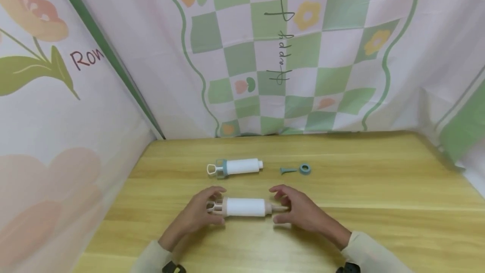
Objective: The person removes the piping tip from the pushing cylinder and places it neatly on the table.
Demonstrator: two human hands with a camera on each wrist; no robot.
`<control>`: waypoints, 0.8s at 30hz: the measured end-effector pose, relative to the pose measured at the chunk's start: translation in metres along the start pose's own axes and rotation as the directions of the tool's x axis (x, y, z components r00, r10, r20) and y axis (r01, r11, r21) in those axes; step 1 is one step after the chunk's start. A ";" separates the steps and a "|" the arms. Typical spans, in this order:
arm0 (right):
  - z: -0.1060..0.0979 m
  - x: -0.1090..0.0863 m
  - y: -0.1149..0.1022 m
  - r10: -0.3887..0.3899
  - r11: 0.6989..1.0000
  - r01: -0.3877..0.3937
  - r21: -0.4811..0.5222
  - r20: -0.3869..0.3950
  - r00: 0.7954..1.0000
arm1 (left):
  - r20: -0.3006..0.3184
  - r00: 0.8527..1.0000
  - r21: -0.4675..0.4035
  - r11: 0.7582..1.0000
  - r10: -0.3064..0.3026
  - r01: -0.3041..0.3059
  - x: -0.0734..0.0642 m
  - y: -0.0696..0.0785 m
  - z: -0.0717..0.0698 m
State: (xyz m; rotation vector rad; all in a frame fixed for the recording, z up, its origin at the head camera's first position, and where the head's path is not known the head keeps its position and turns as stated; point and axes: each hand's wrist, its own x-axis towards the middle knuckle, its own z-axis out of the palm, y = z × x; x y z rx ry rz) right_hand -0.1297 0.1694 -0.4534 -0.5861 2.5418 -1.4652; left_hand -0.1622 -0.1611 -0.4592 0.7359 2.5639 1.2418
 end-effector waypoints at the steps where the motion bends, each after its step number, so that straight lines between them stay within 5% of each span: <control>1: 0.001 0.000 -0.001 0.003 1.000 -0.003 -0.003 0.000 1.000 | 0.002 1.000 0.000 1.000 0.007 -0.007 0.001 0.000 0.001; 24: 0.015 0.010 -0.004 0.036 0.999 -0.036 -0.038 -0.015 0.999 | 0.019 1.000 -0.017 1.000 -0.024 0.024 0.002 0.002 0.007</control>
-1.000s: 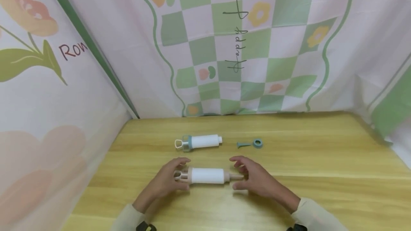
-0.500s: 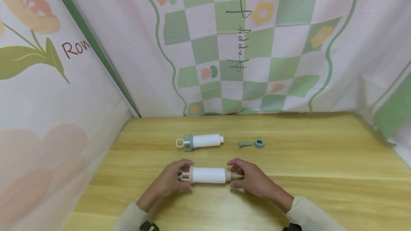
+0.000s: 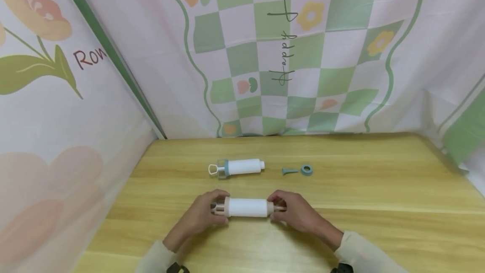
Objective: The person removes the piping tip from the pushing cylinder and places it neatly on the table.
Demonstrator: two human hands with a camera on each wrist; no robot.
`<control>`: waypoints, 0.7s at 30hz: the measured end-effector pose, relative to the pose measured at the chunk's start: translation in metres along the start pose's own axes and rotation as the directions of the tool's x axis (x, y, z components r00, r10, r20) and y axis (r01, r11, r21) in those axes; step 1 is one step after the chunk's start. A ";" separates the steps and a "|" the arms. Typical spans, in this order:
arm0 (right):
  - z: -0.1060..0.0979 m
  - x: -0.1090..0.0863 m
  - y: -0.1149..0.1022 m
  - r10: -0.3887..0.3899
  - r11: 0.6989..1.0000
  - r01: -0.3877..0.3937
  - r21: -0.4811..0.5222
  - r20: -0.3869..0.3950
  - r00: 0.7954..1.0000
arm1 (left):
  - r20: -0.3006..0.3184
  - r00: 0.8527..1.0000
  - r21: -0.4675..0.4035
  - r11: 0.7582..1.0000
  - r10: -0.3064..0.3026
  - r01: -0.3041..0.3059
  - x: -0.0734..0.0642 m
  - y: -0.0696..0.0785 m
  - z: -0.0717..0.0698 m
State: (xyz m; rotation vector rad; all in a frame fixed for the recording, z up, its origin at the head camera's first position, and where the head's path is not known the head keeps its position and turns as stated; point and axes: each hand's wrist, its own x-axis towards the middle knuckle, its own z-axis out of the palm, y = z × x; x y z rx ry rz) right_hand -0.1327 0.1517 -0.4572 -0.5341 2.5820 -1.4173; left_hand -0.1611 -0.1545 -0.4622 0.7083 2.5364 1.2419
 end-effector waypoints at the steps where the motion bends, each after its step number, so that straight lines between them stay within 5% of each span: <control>1: 0.001 0.000 0.000 0.003 1.000 -0.003 0.001 -0.002 1.000 | -0.002 1.000 0.003 1.000 -0.002 0.002 0.000 0.001 0.000; 21: -0.002 -0.001 -0.002 -0.010 1.000 0.010 0.002 -0.035 0.999 | -0.015 1.000 0.039 0.999 0.024 -0.023 -0.004 0.007 -0.003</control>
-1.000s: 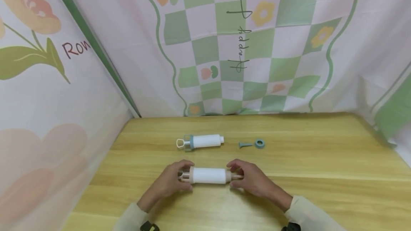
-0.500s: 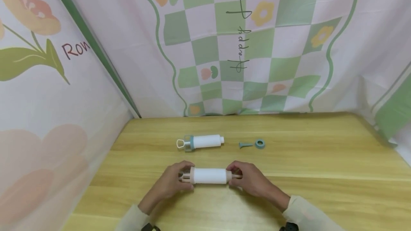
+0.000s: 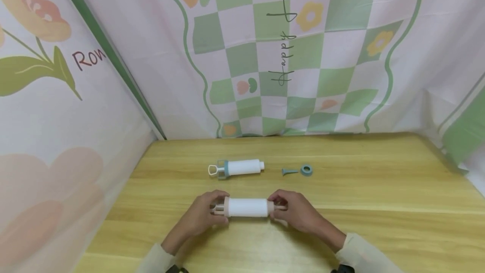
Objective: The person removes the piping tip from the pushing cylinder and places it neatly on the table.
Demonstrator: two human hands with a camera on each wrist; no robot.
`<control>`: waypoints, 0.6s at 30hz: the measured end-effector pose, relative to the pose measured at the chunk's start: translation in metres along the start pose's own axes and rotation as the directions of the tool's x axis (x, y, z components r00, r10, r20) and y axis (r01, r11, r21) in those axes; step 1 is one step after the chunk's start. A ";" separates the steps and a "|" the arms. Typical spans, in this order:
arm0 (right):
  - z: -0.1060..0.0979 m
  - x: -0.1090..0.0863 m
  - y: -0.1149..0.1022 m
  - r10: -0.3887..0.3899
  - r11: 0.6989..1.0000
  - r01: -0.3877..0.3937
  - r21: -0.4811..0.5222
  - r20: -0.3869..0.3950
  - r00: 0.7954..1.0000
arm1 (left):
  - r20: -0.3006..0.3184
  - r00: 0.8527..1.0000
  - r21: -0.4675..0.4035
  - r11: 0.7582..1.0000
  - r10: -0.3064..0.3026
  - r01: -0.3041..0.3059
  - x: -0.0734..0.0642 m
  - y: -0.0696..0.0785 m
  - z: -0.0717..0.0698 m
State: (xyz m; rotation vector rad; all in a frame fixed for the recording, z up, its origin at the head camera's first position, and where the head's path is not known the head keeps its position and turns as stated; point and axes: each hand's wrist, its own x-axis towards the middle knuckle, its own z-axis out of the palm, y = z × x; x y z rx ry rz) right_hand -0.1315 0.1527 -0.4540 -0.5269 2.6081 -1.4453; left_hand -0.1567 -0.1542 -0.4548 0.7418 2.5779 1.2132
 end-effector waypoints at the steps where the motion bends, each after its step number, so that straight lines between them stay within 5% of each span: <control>1: -0.001 0.000 -0.001 -0.003 1.000 0.003 0.003 -0.003 1.000 | 0.002 1.000 -0.001 1.000 0.004 -0.004 0.000 0.001 -0.001; 18: -0.016 -0.012 -0.010 -0.007 0.990 0.017 0.141 -0.071 0.997 | -0.038 0.998 -0.123 0.991 0.043 -0.047 0.001 0.019 -0.008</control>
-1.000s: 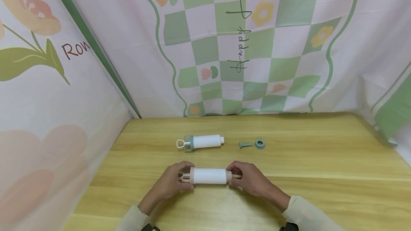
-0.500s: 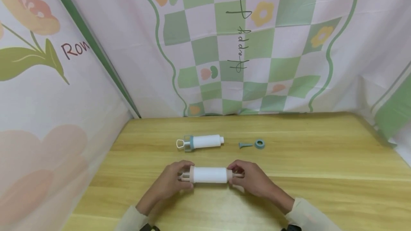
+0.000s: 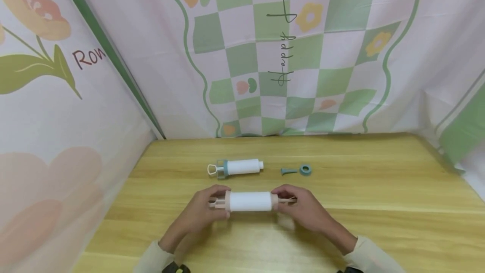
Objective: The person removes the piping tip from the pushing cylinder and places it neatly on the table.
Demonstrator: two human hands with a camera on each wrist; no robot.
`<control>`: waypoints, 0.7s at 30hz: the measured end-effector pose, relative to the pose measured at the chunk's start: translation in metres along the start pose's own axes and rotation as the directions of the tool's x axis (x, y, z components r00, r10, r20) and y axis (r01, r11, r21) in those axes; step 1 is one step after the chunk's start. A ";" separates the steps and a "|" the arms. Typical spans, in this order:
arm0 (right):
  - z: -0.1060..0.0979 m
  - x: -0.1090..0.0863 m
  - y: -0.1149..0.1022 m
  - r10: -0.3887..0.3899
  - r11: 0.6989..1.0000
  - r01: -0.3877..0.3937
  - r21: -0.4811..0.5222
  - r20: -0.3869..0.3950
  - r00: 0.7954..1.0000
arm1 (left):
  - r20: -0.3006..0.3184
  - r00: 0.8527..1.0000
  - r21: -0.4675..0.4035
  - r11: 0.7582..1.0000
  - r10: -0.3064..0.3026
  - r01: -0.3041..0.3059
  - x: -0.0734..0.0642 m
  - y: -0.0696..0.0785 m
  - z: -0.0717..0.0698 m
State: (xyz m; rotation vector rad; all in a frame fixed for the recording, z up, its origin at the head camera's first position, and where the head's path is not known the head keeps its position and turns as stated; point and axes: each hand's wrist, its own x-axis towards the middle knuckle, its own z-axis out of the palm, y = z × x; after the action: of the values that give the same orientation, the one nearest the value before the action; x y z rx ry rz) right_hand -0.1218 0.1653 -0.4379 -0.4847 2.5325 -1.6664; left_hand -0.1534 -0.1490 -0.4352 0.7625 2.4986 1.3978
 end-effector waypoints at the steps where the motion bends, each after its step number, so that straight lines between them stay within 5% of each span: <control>1: -0.001 -0.001 0.000 -0.008 1.000 0.008 -0.001 -0.005 1.000 | -0.004 1.000 -0.003 1.000 0.004 -0.004 0.001 0.001 0.000; 21: -0.028 -0.022 0.002 -0.061 0.995 0.065 0.080 -0.053 0.997 | -0.036 0.995 -0.140 0.986 0.090 -0.094 0.016 0.015 0.015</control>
State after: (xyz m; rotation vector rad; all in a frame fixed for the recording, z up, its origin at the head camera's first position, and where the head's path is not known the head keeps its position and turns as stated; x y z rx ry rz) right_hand -0.1079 0.1974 -0.4303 -0.5271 2.4963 -1.8192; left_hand -0.1553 -0.1230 -0.4292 0.8437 2.3820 1.6084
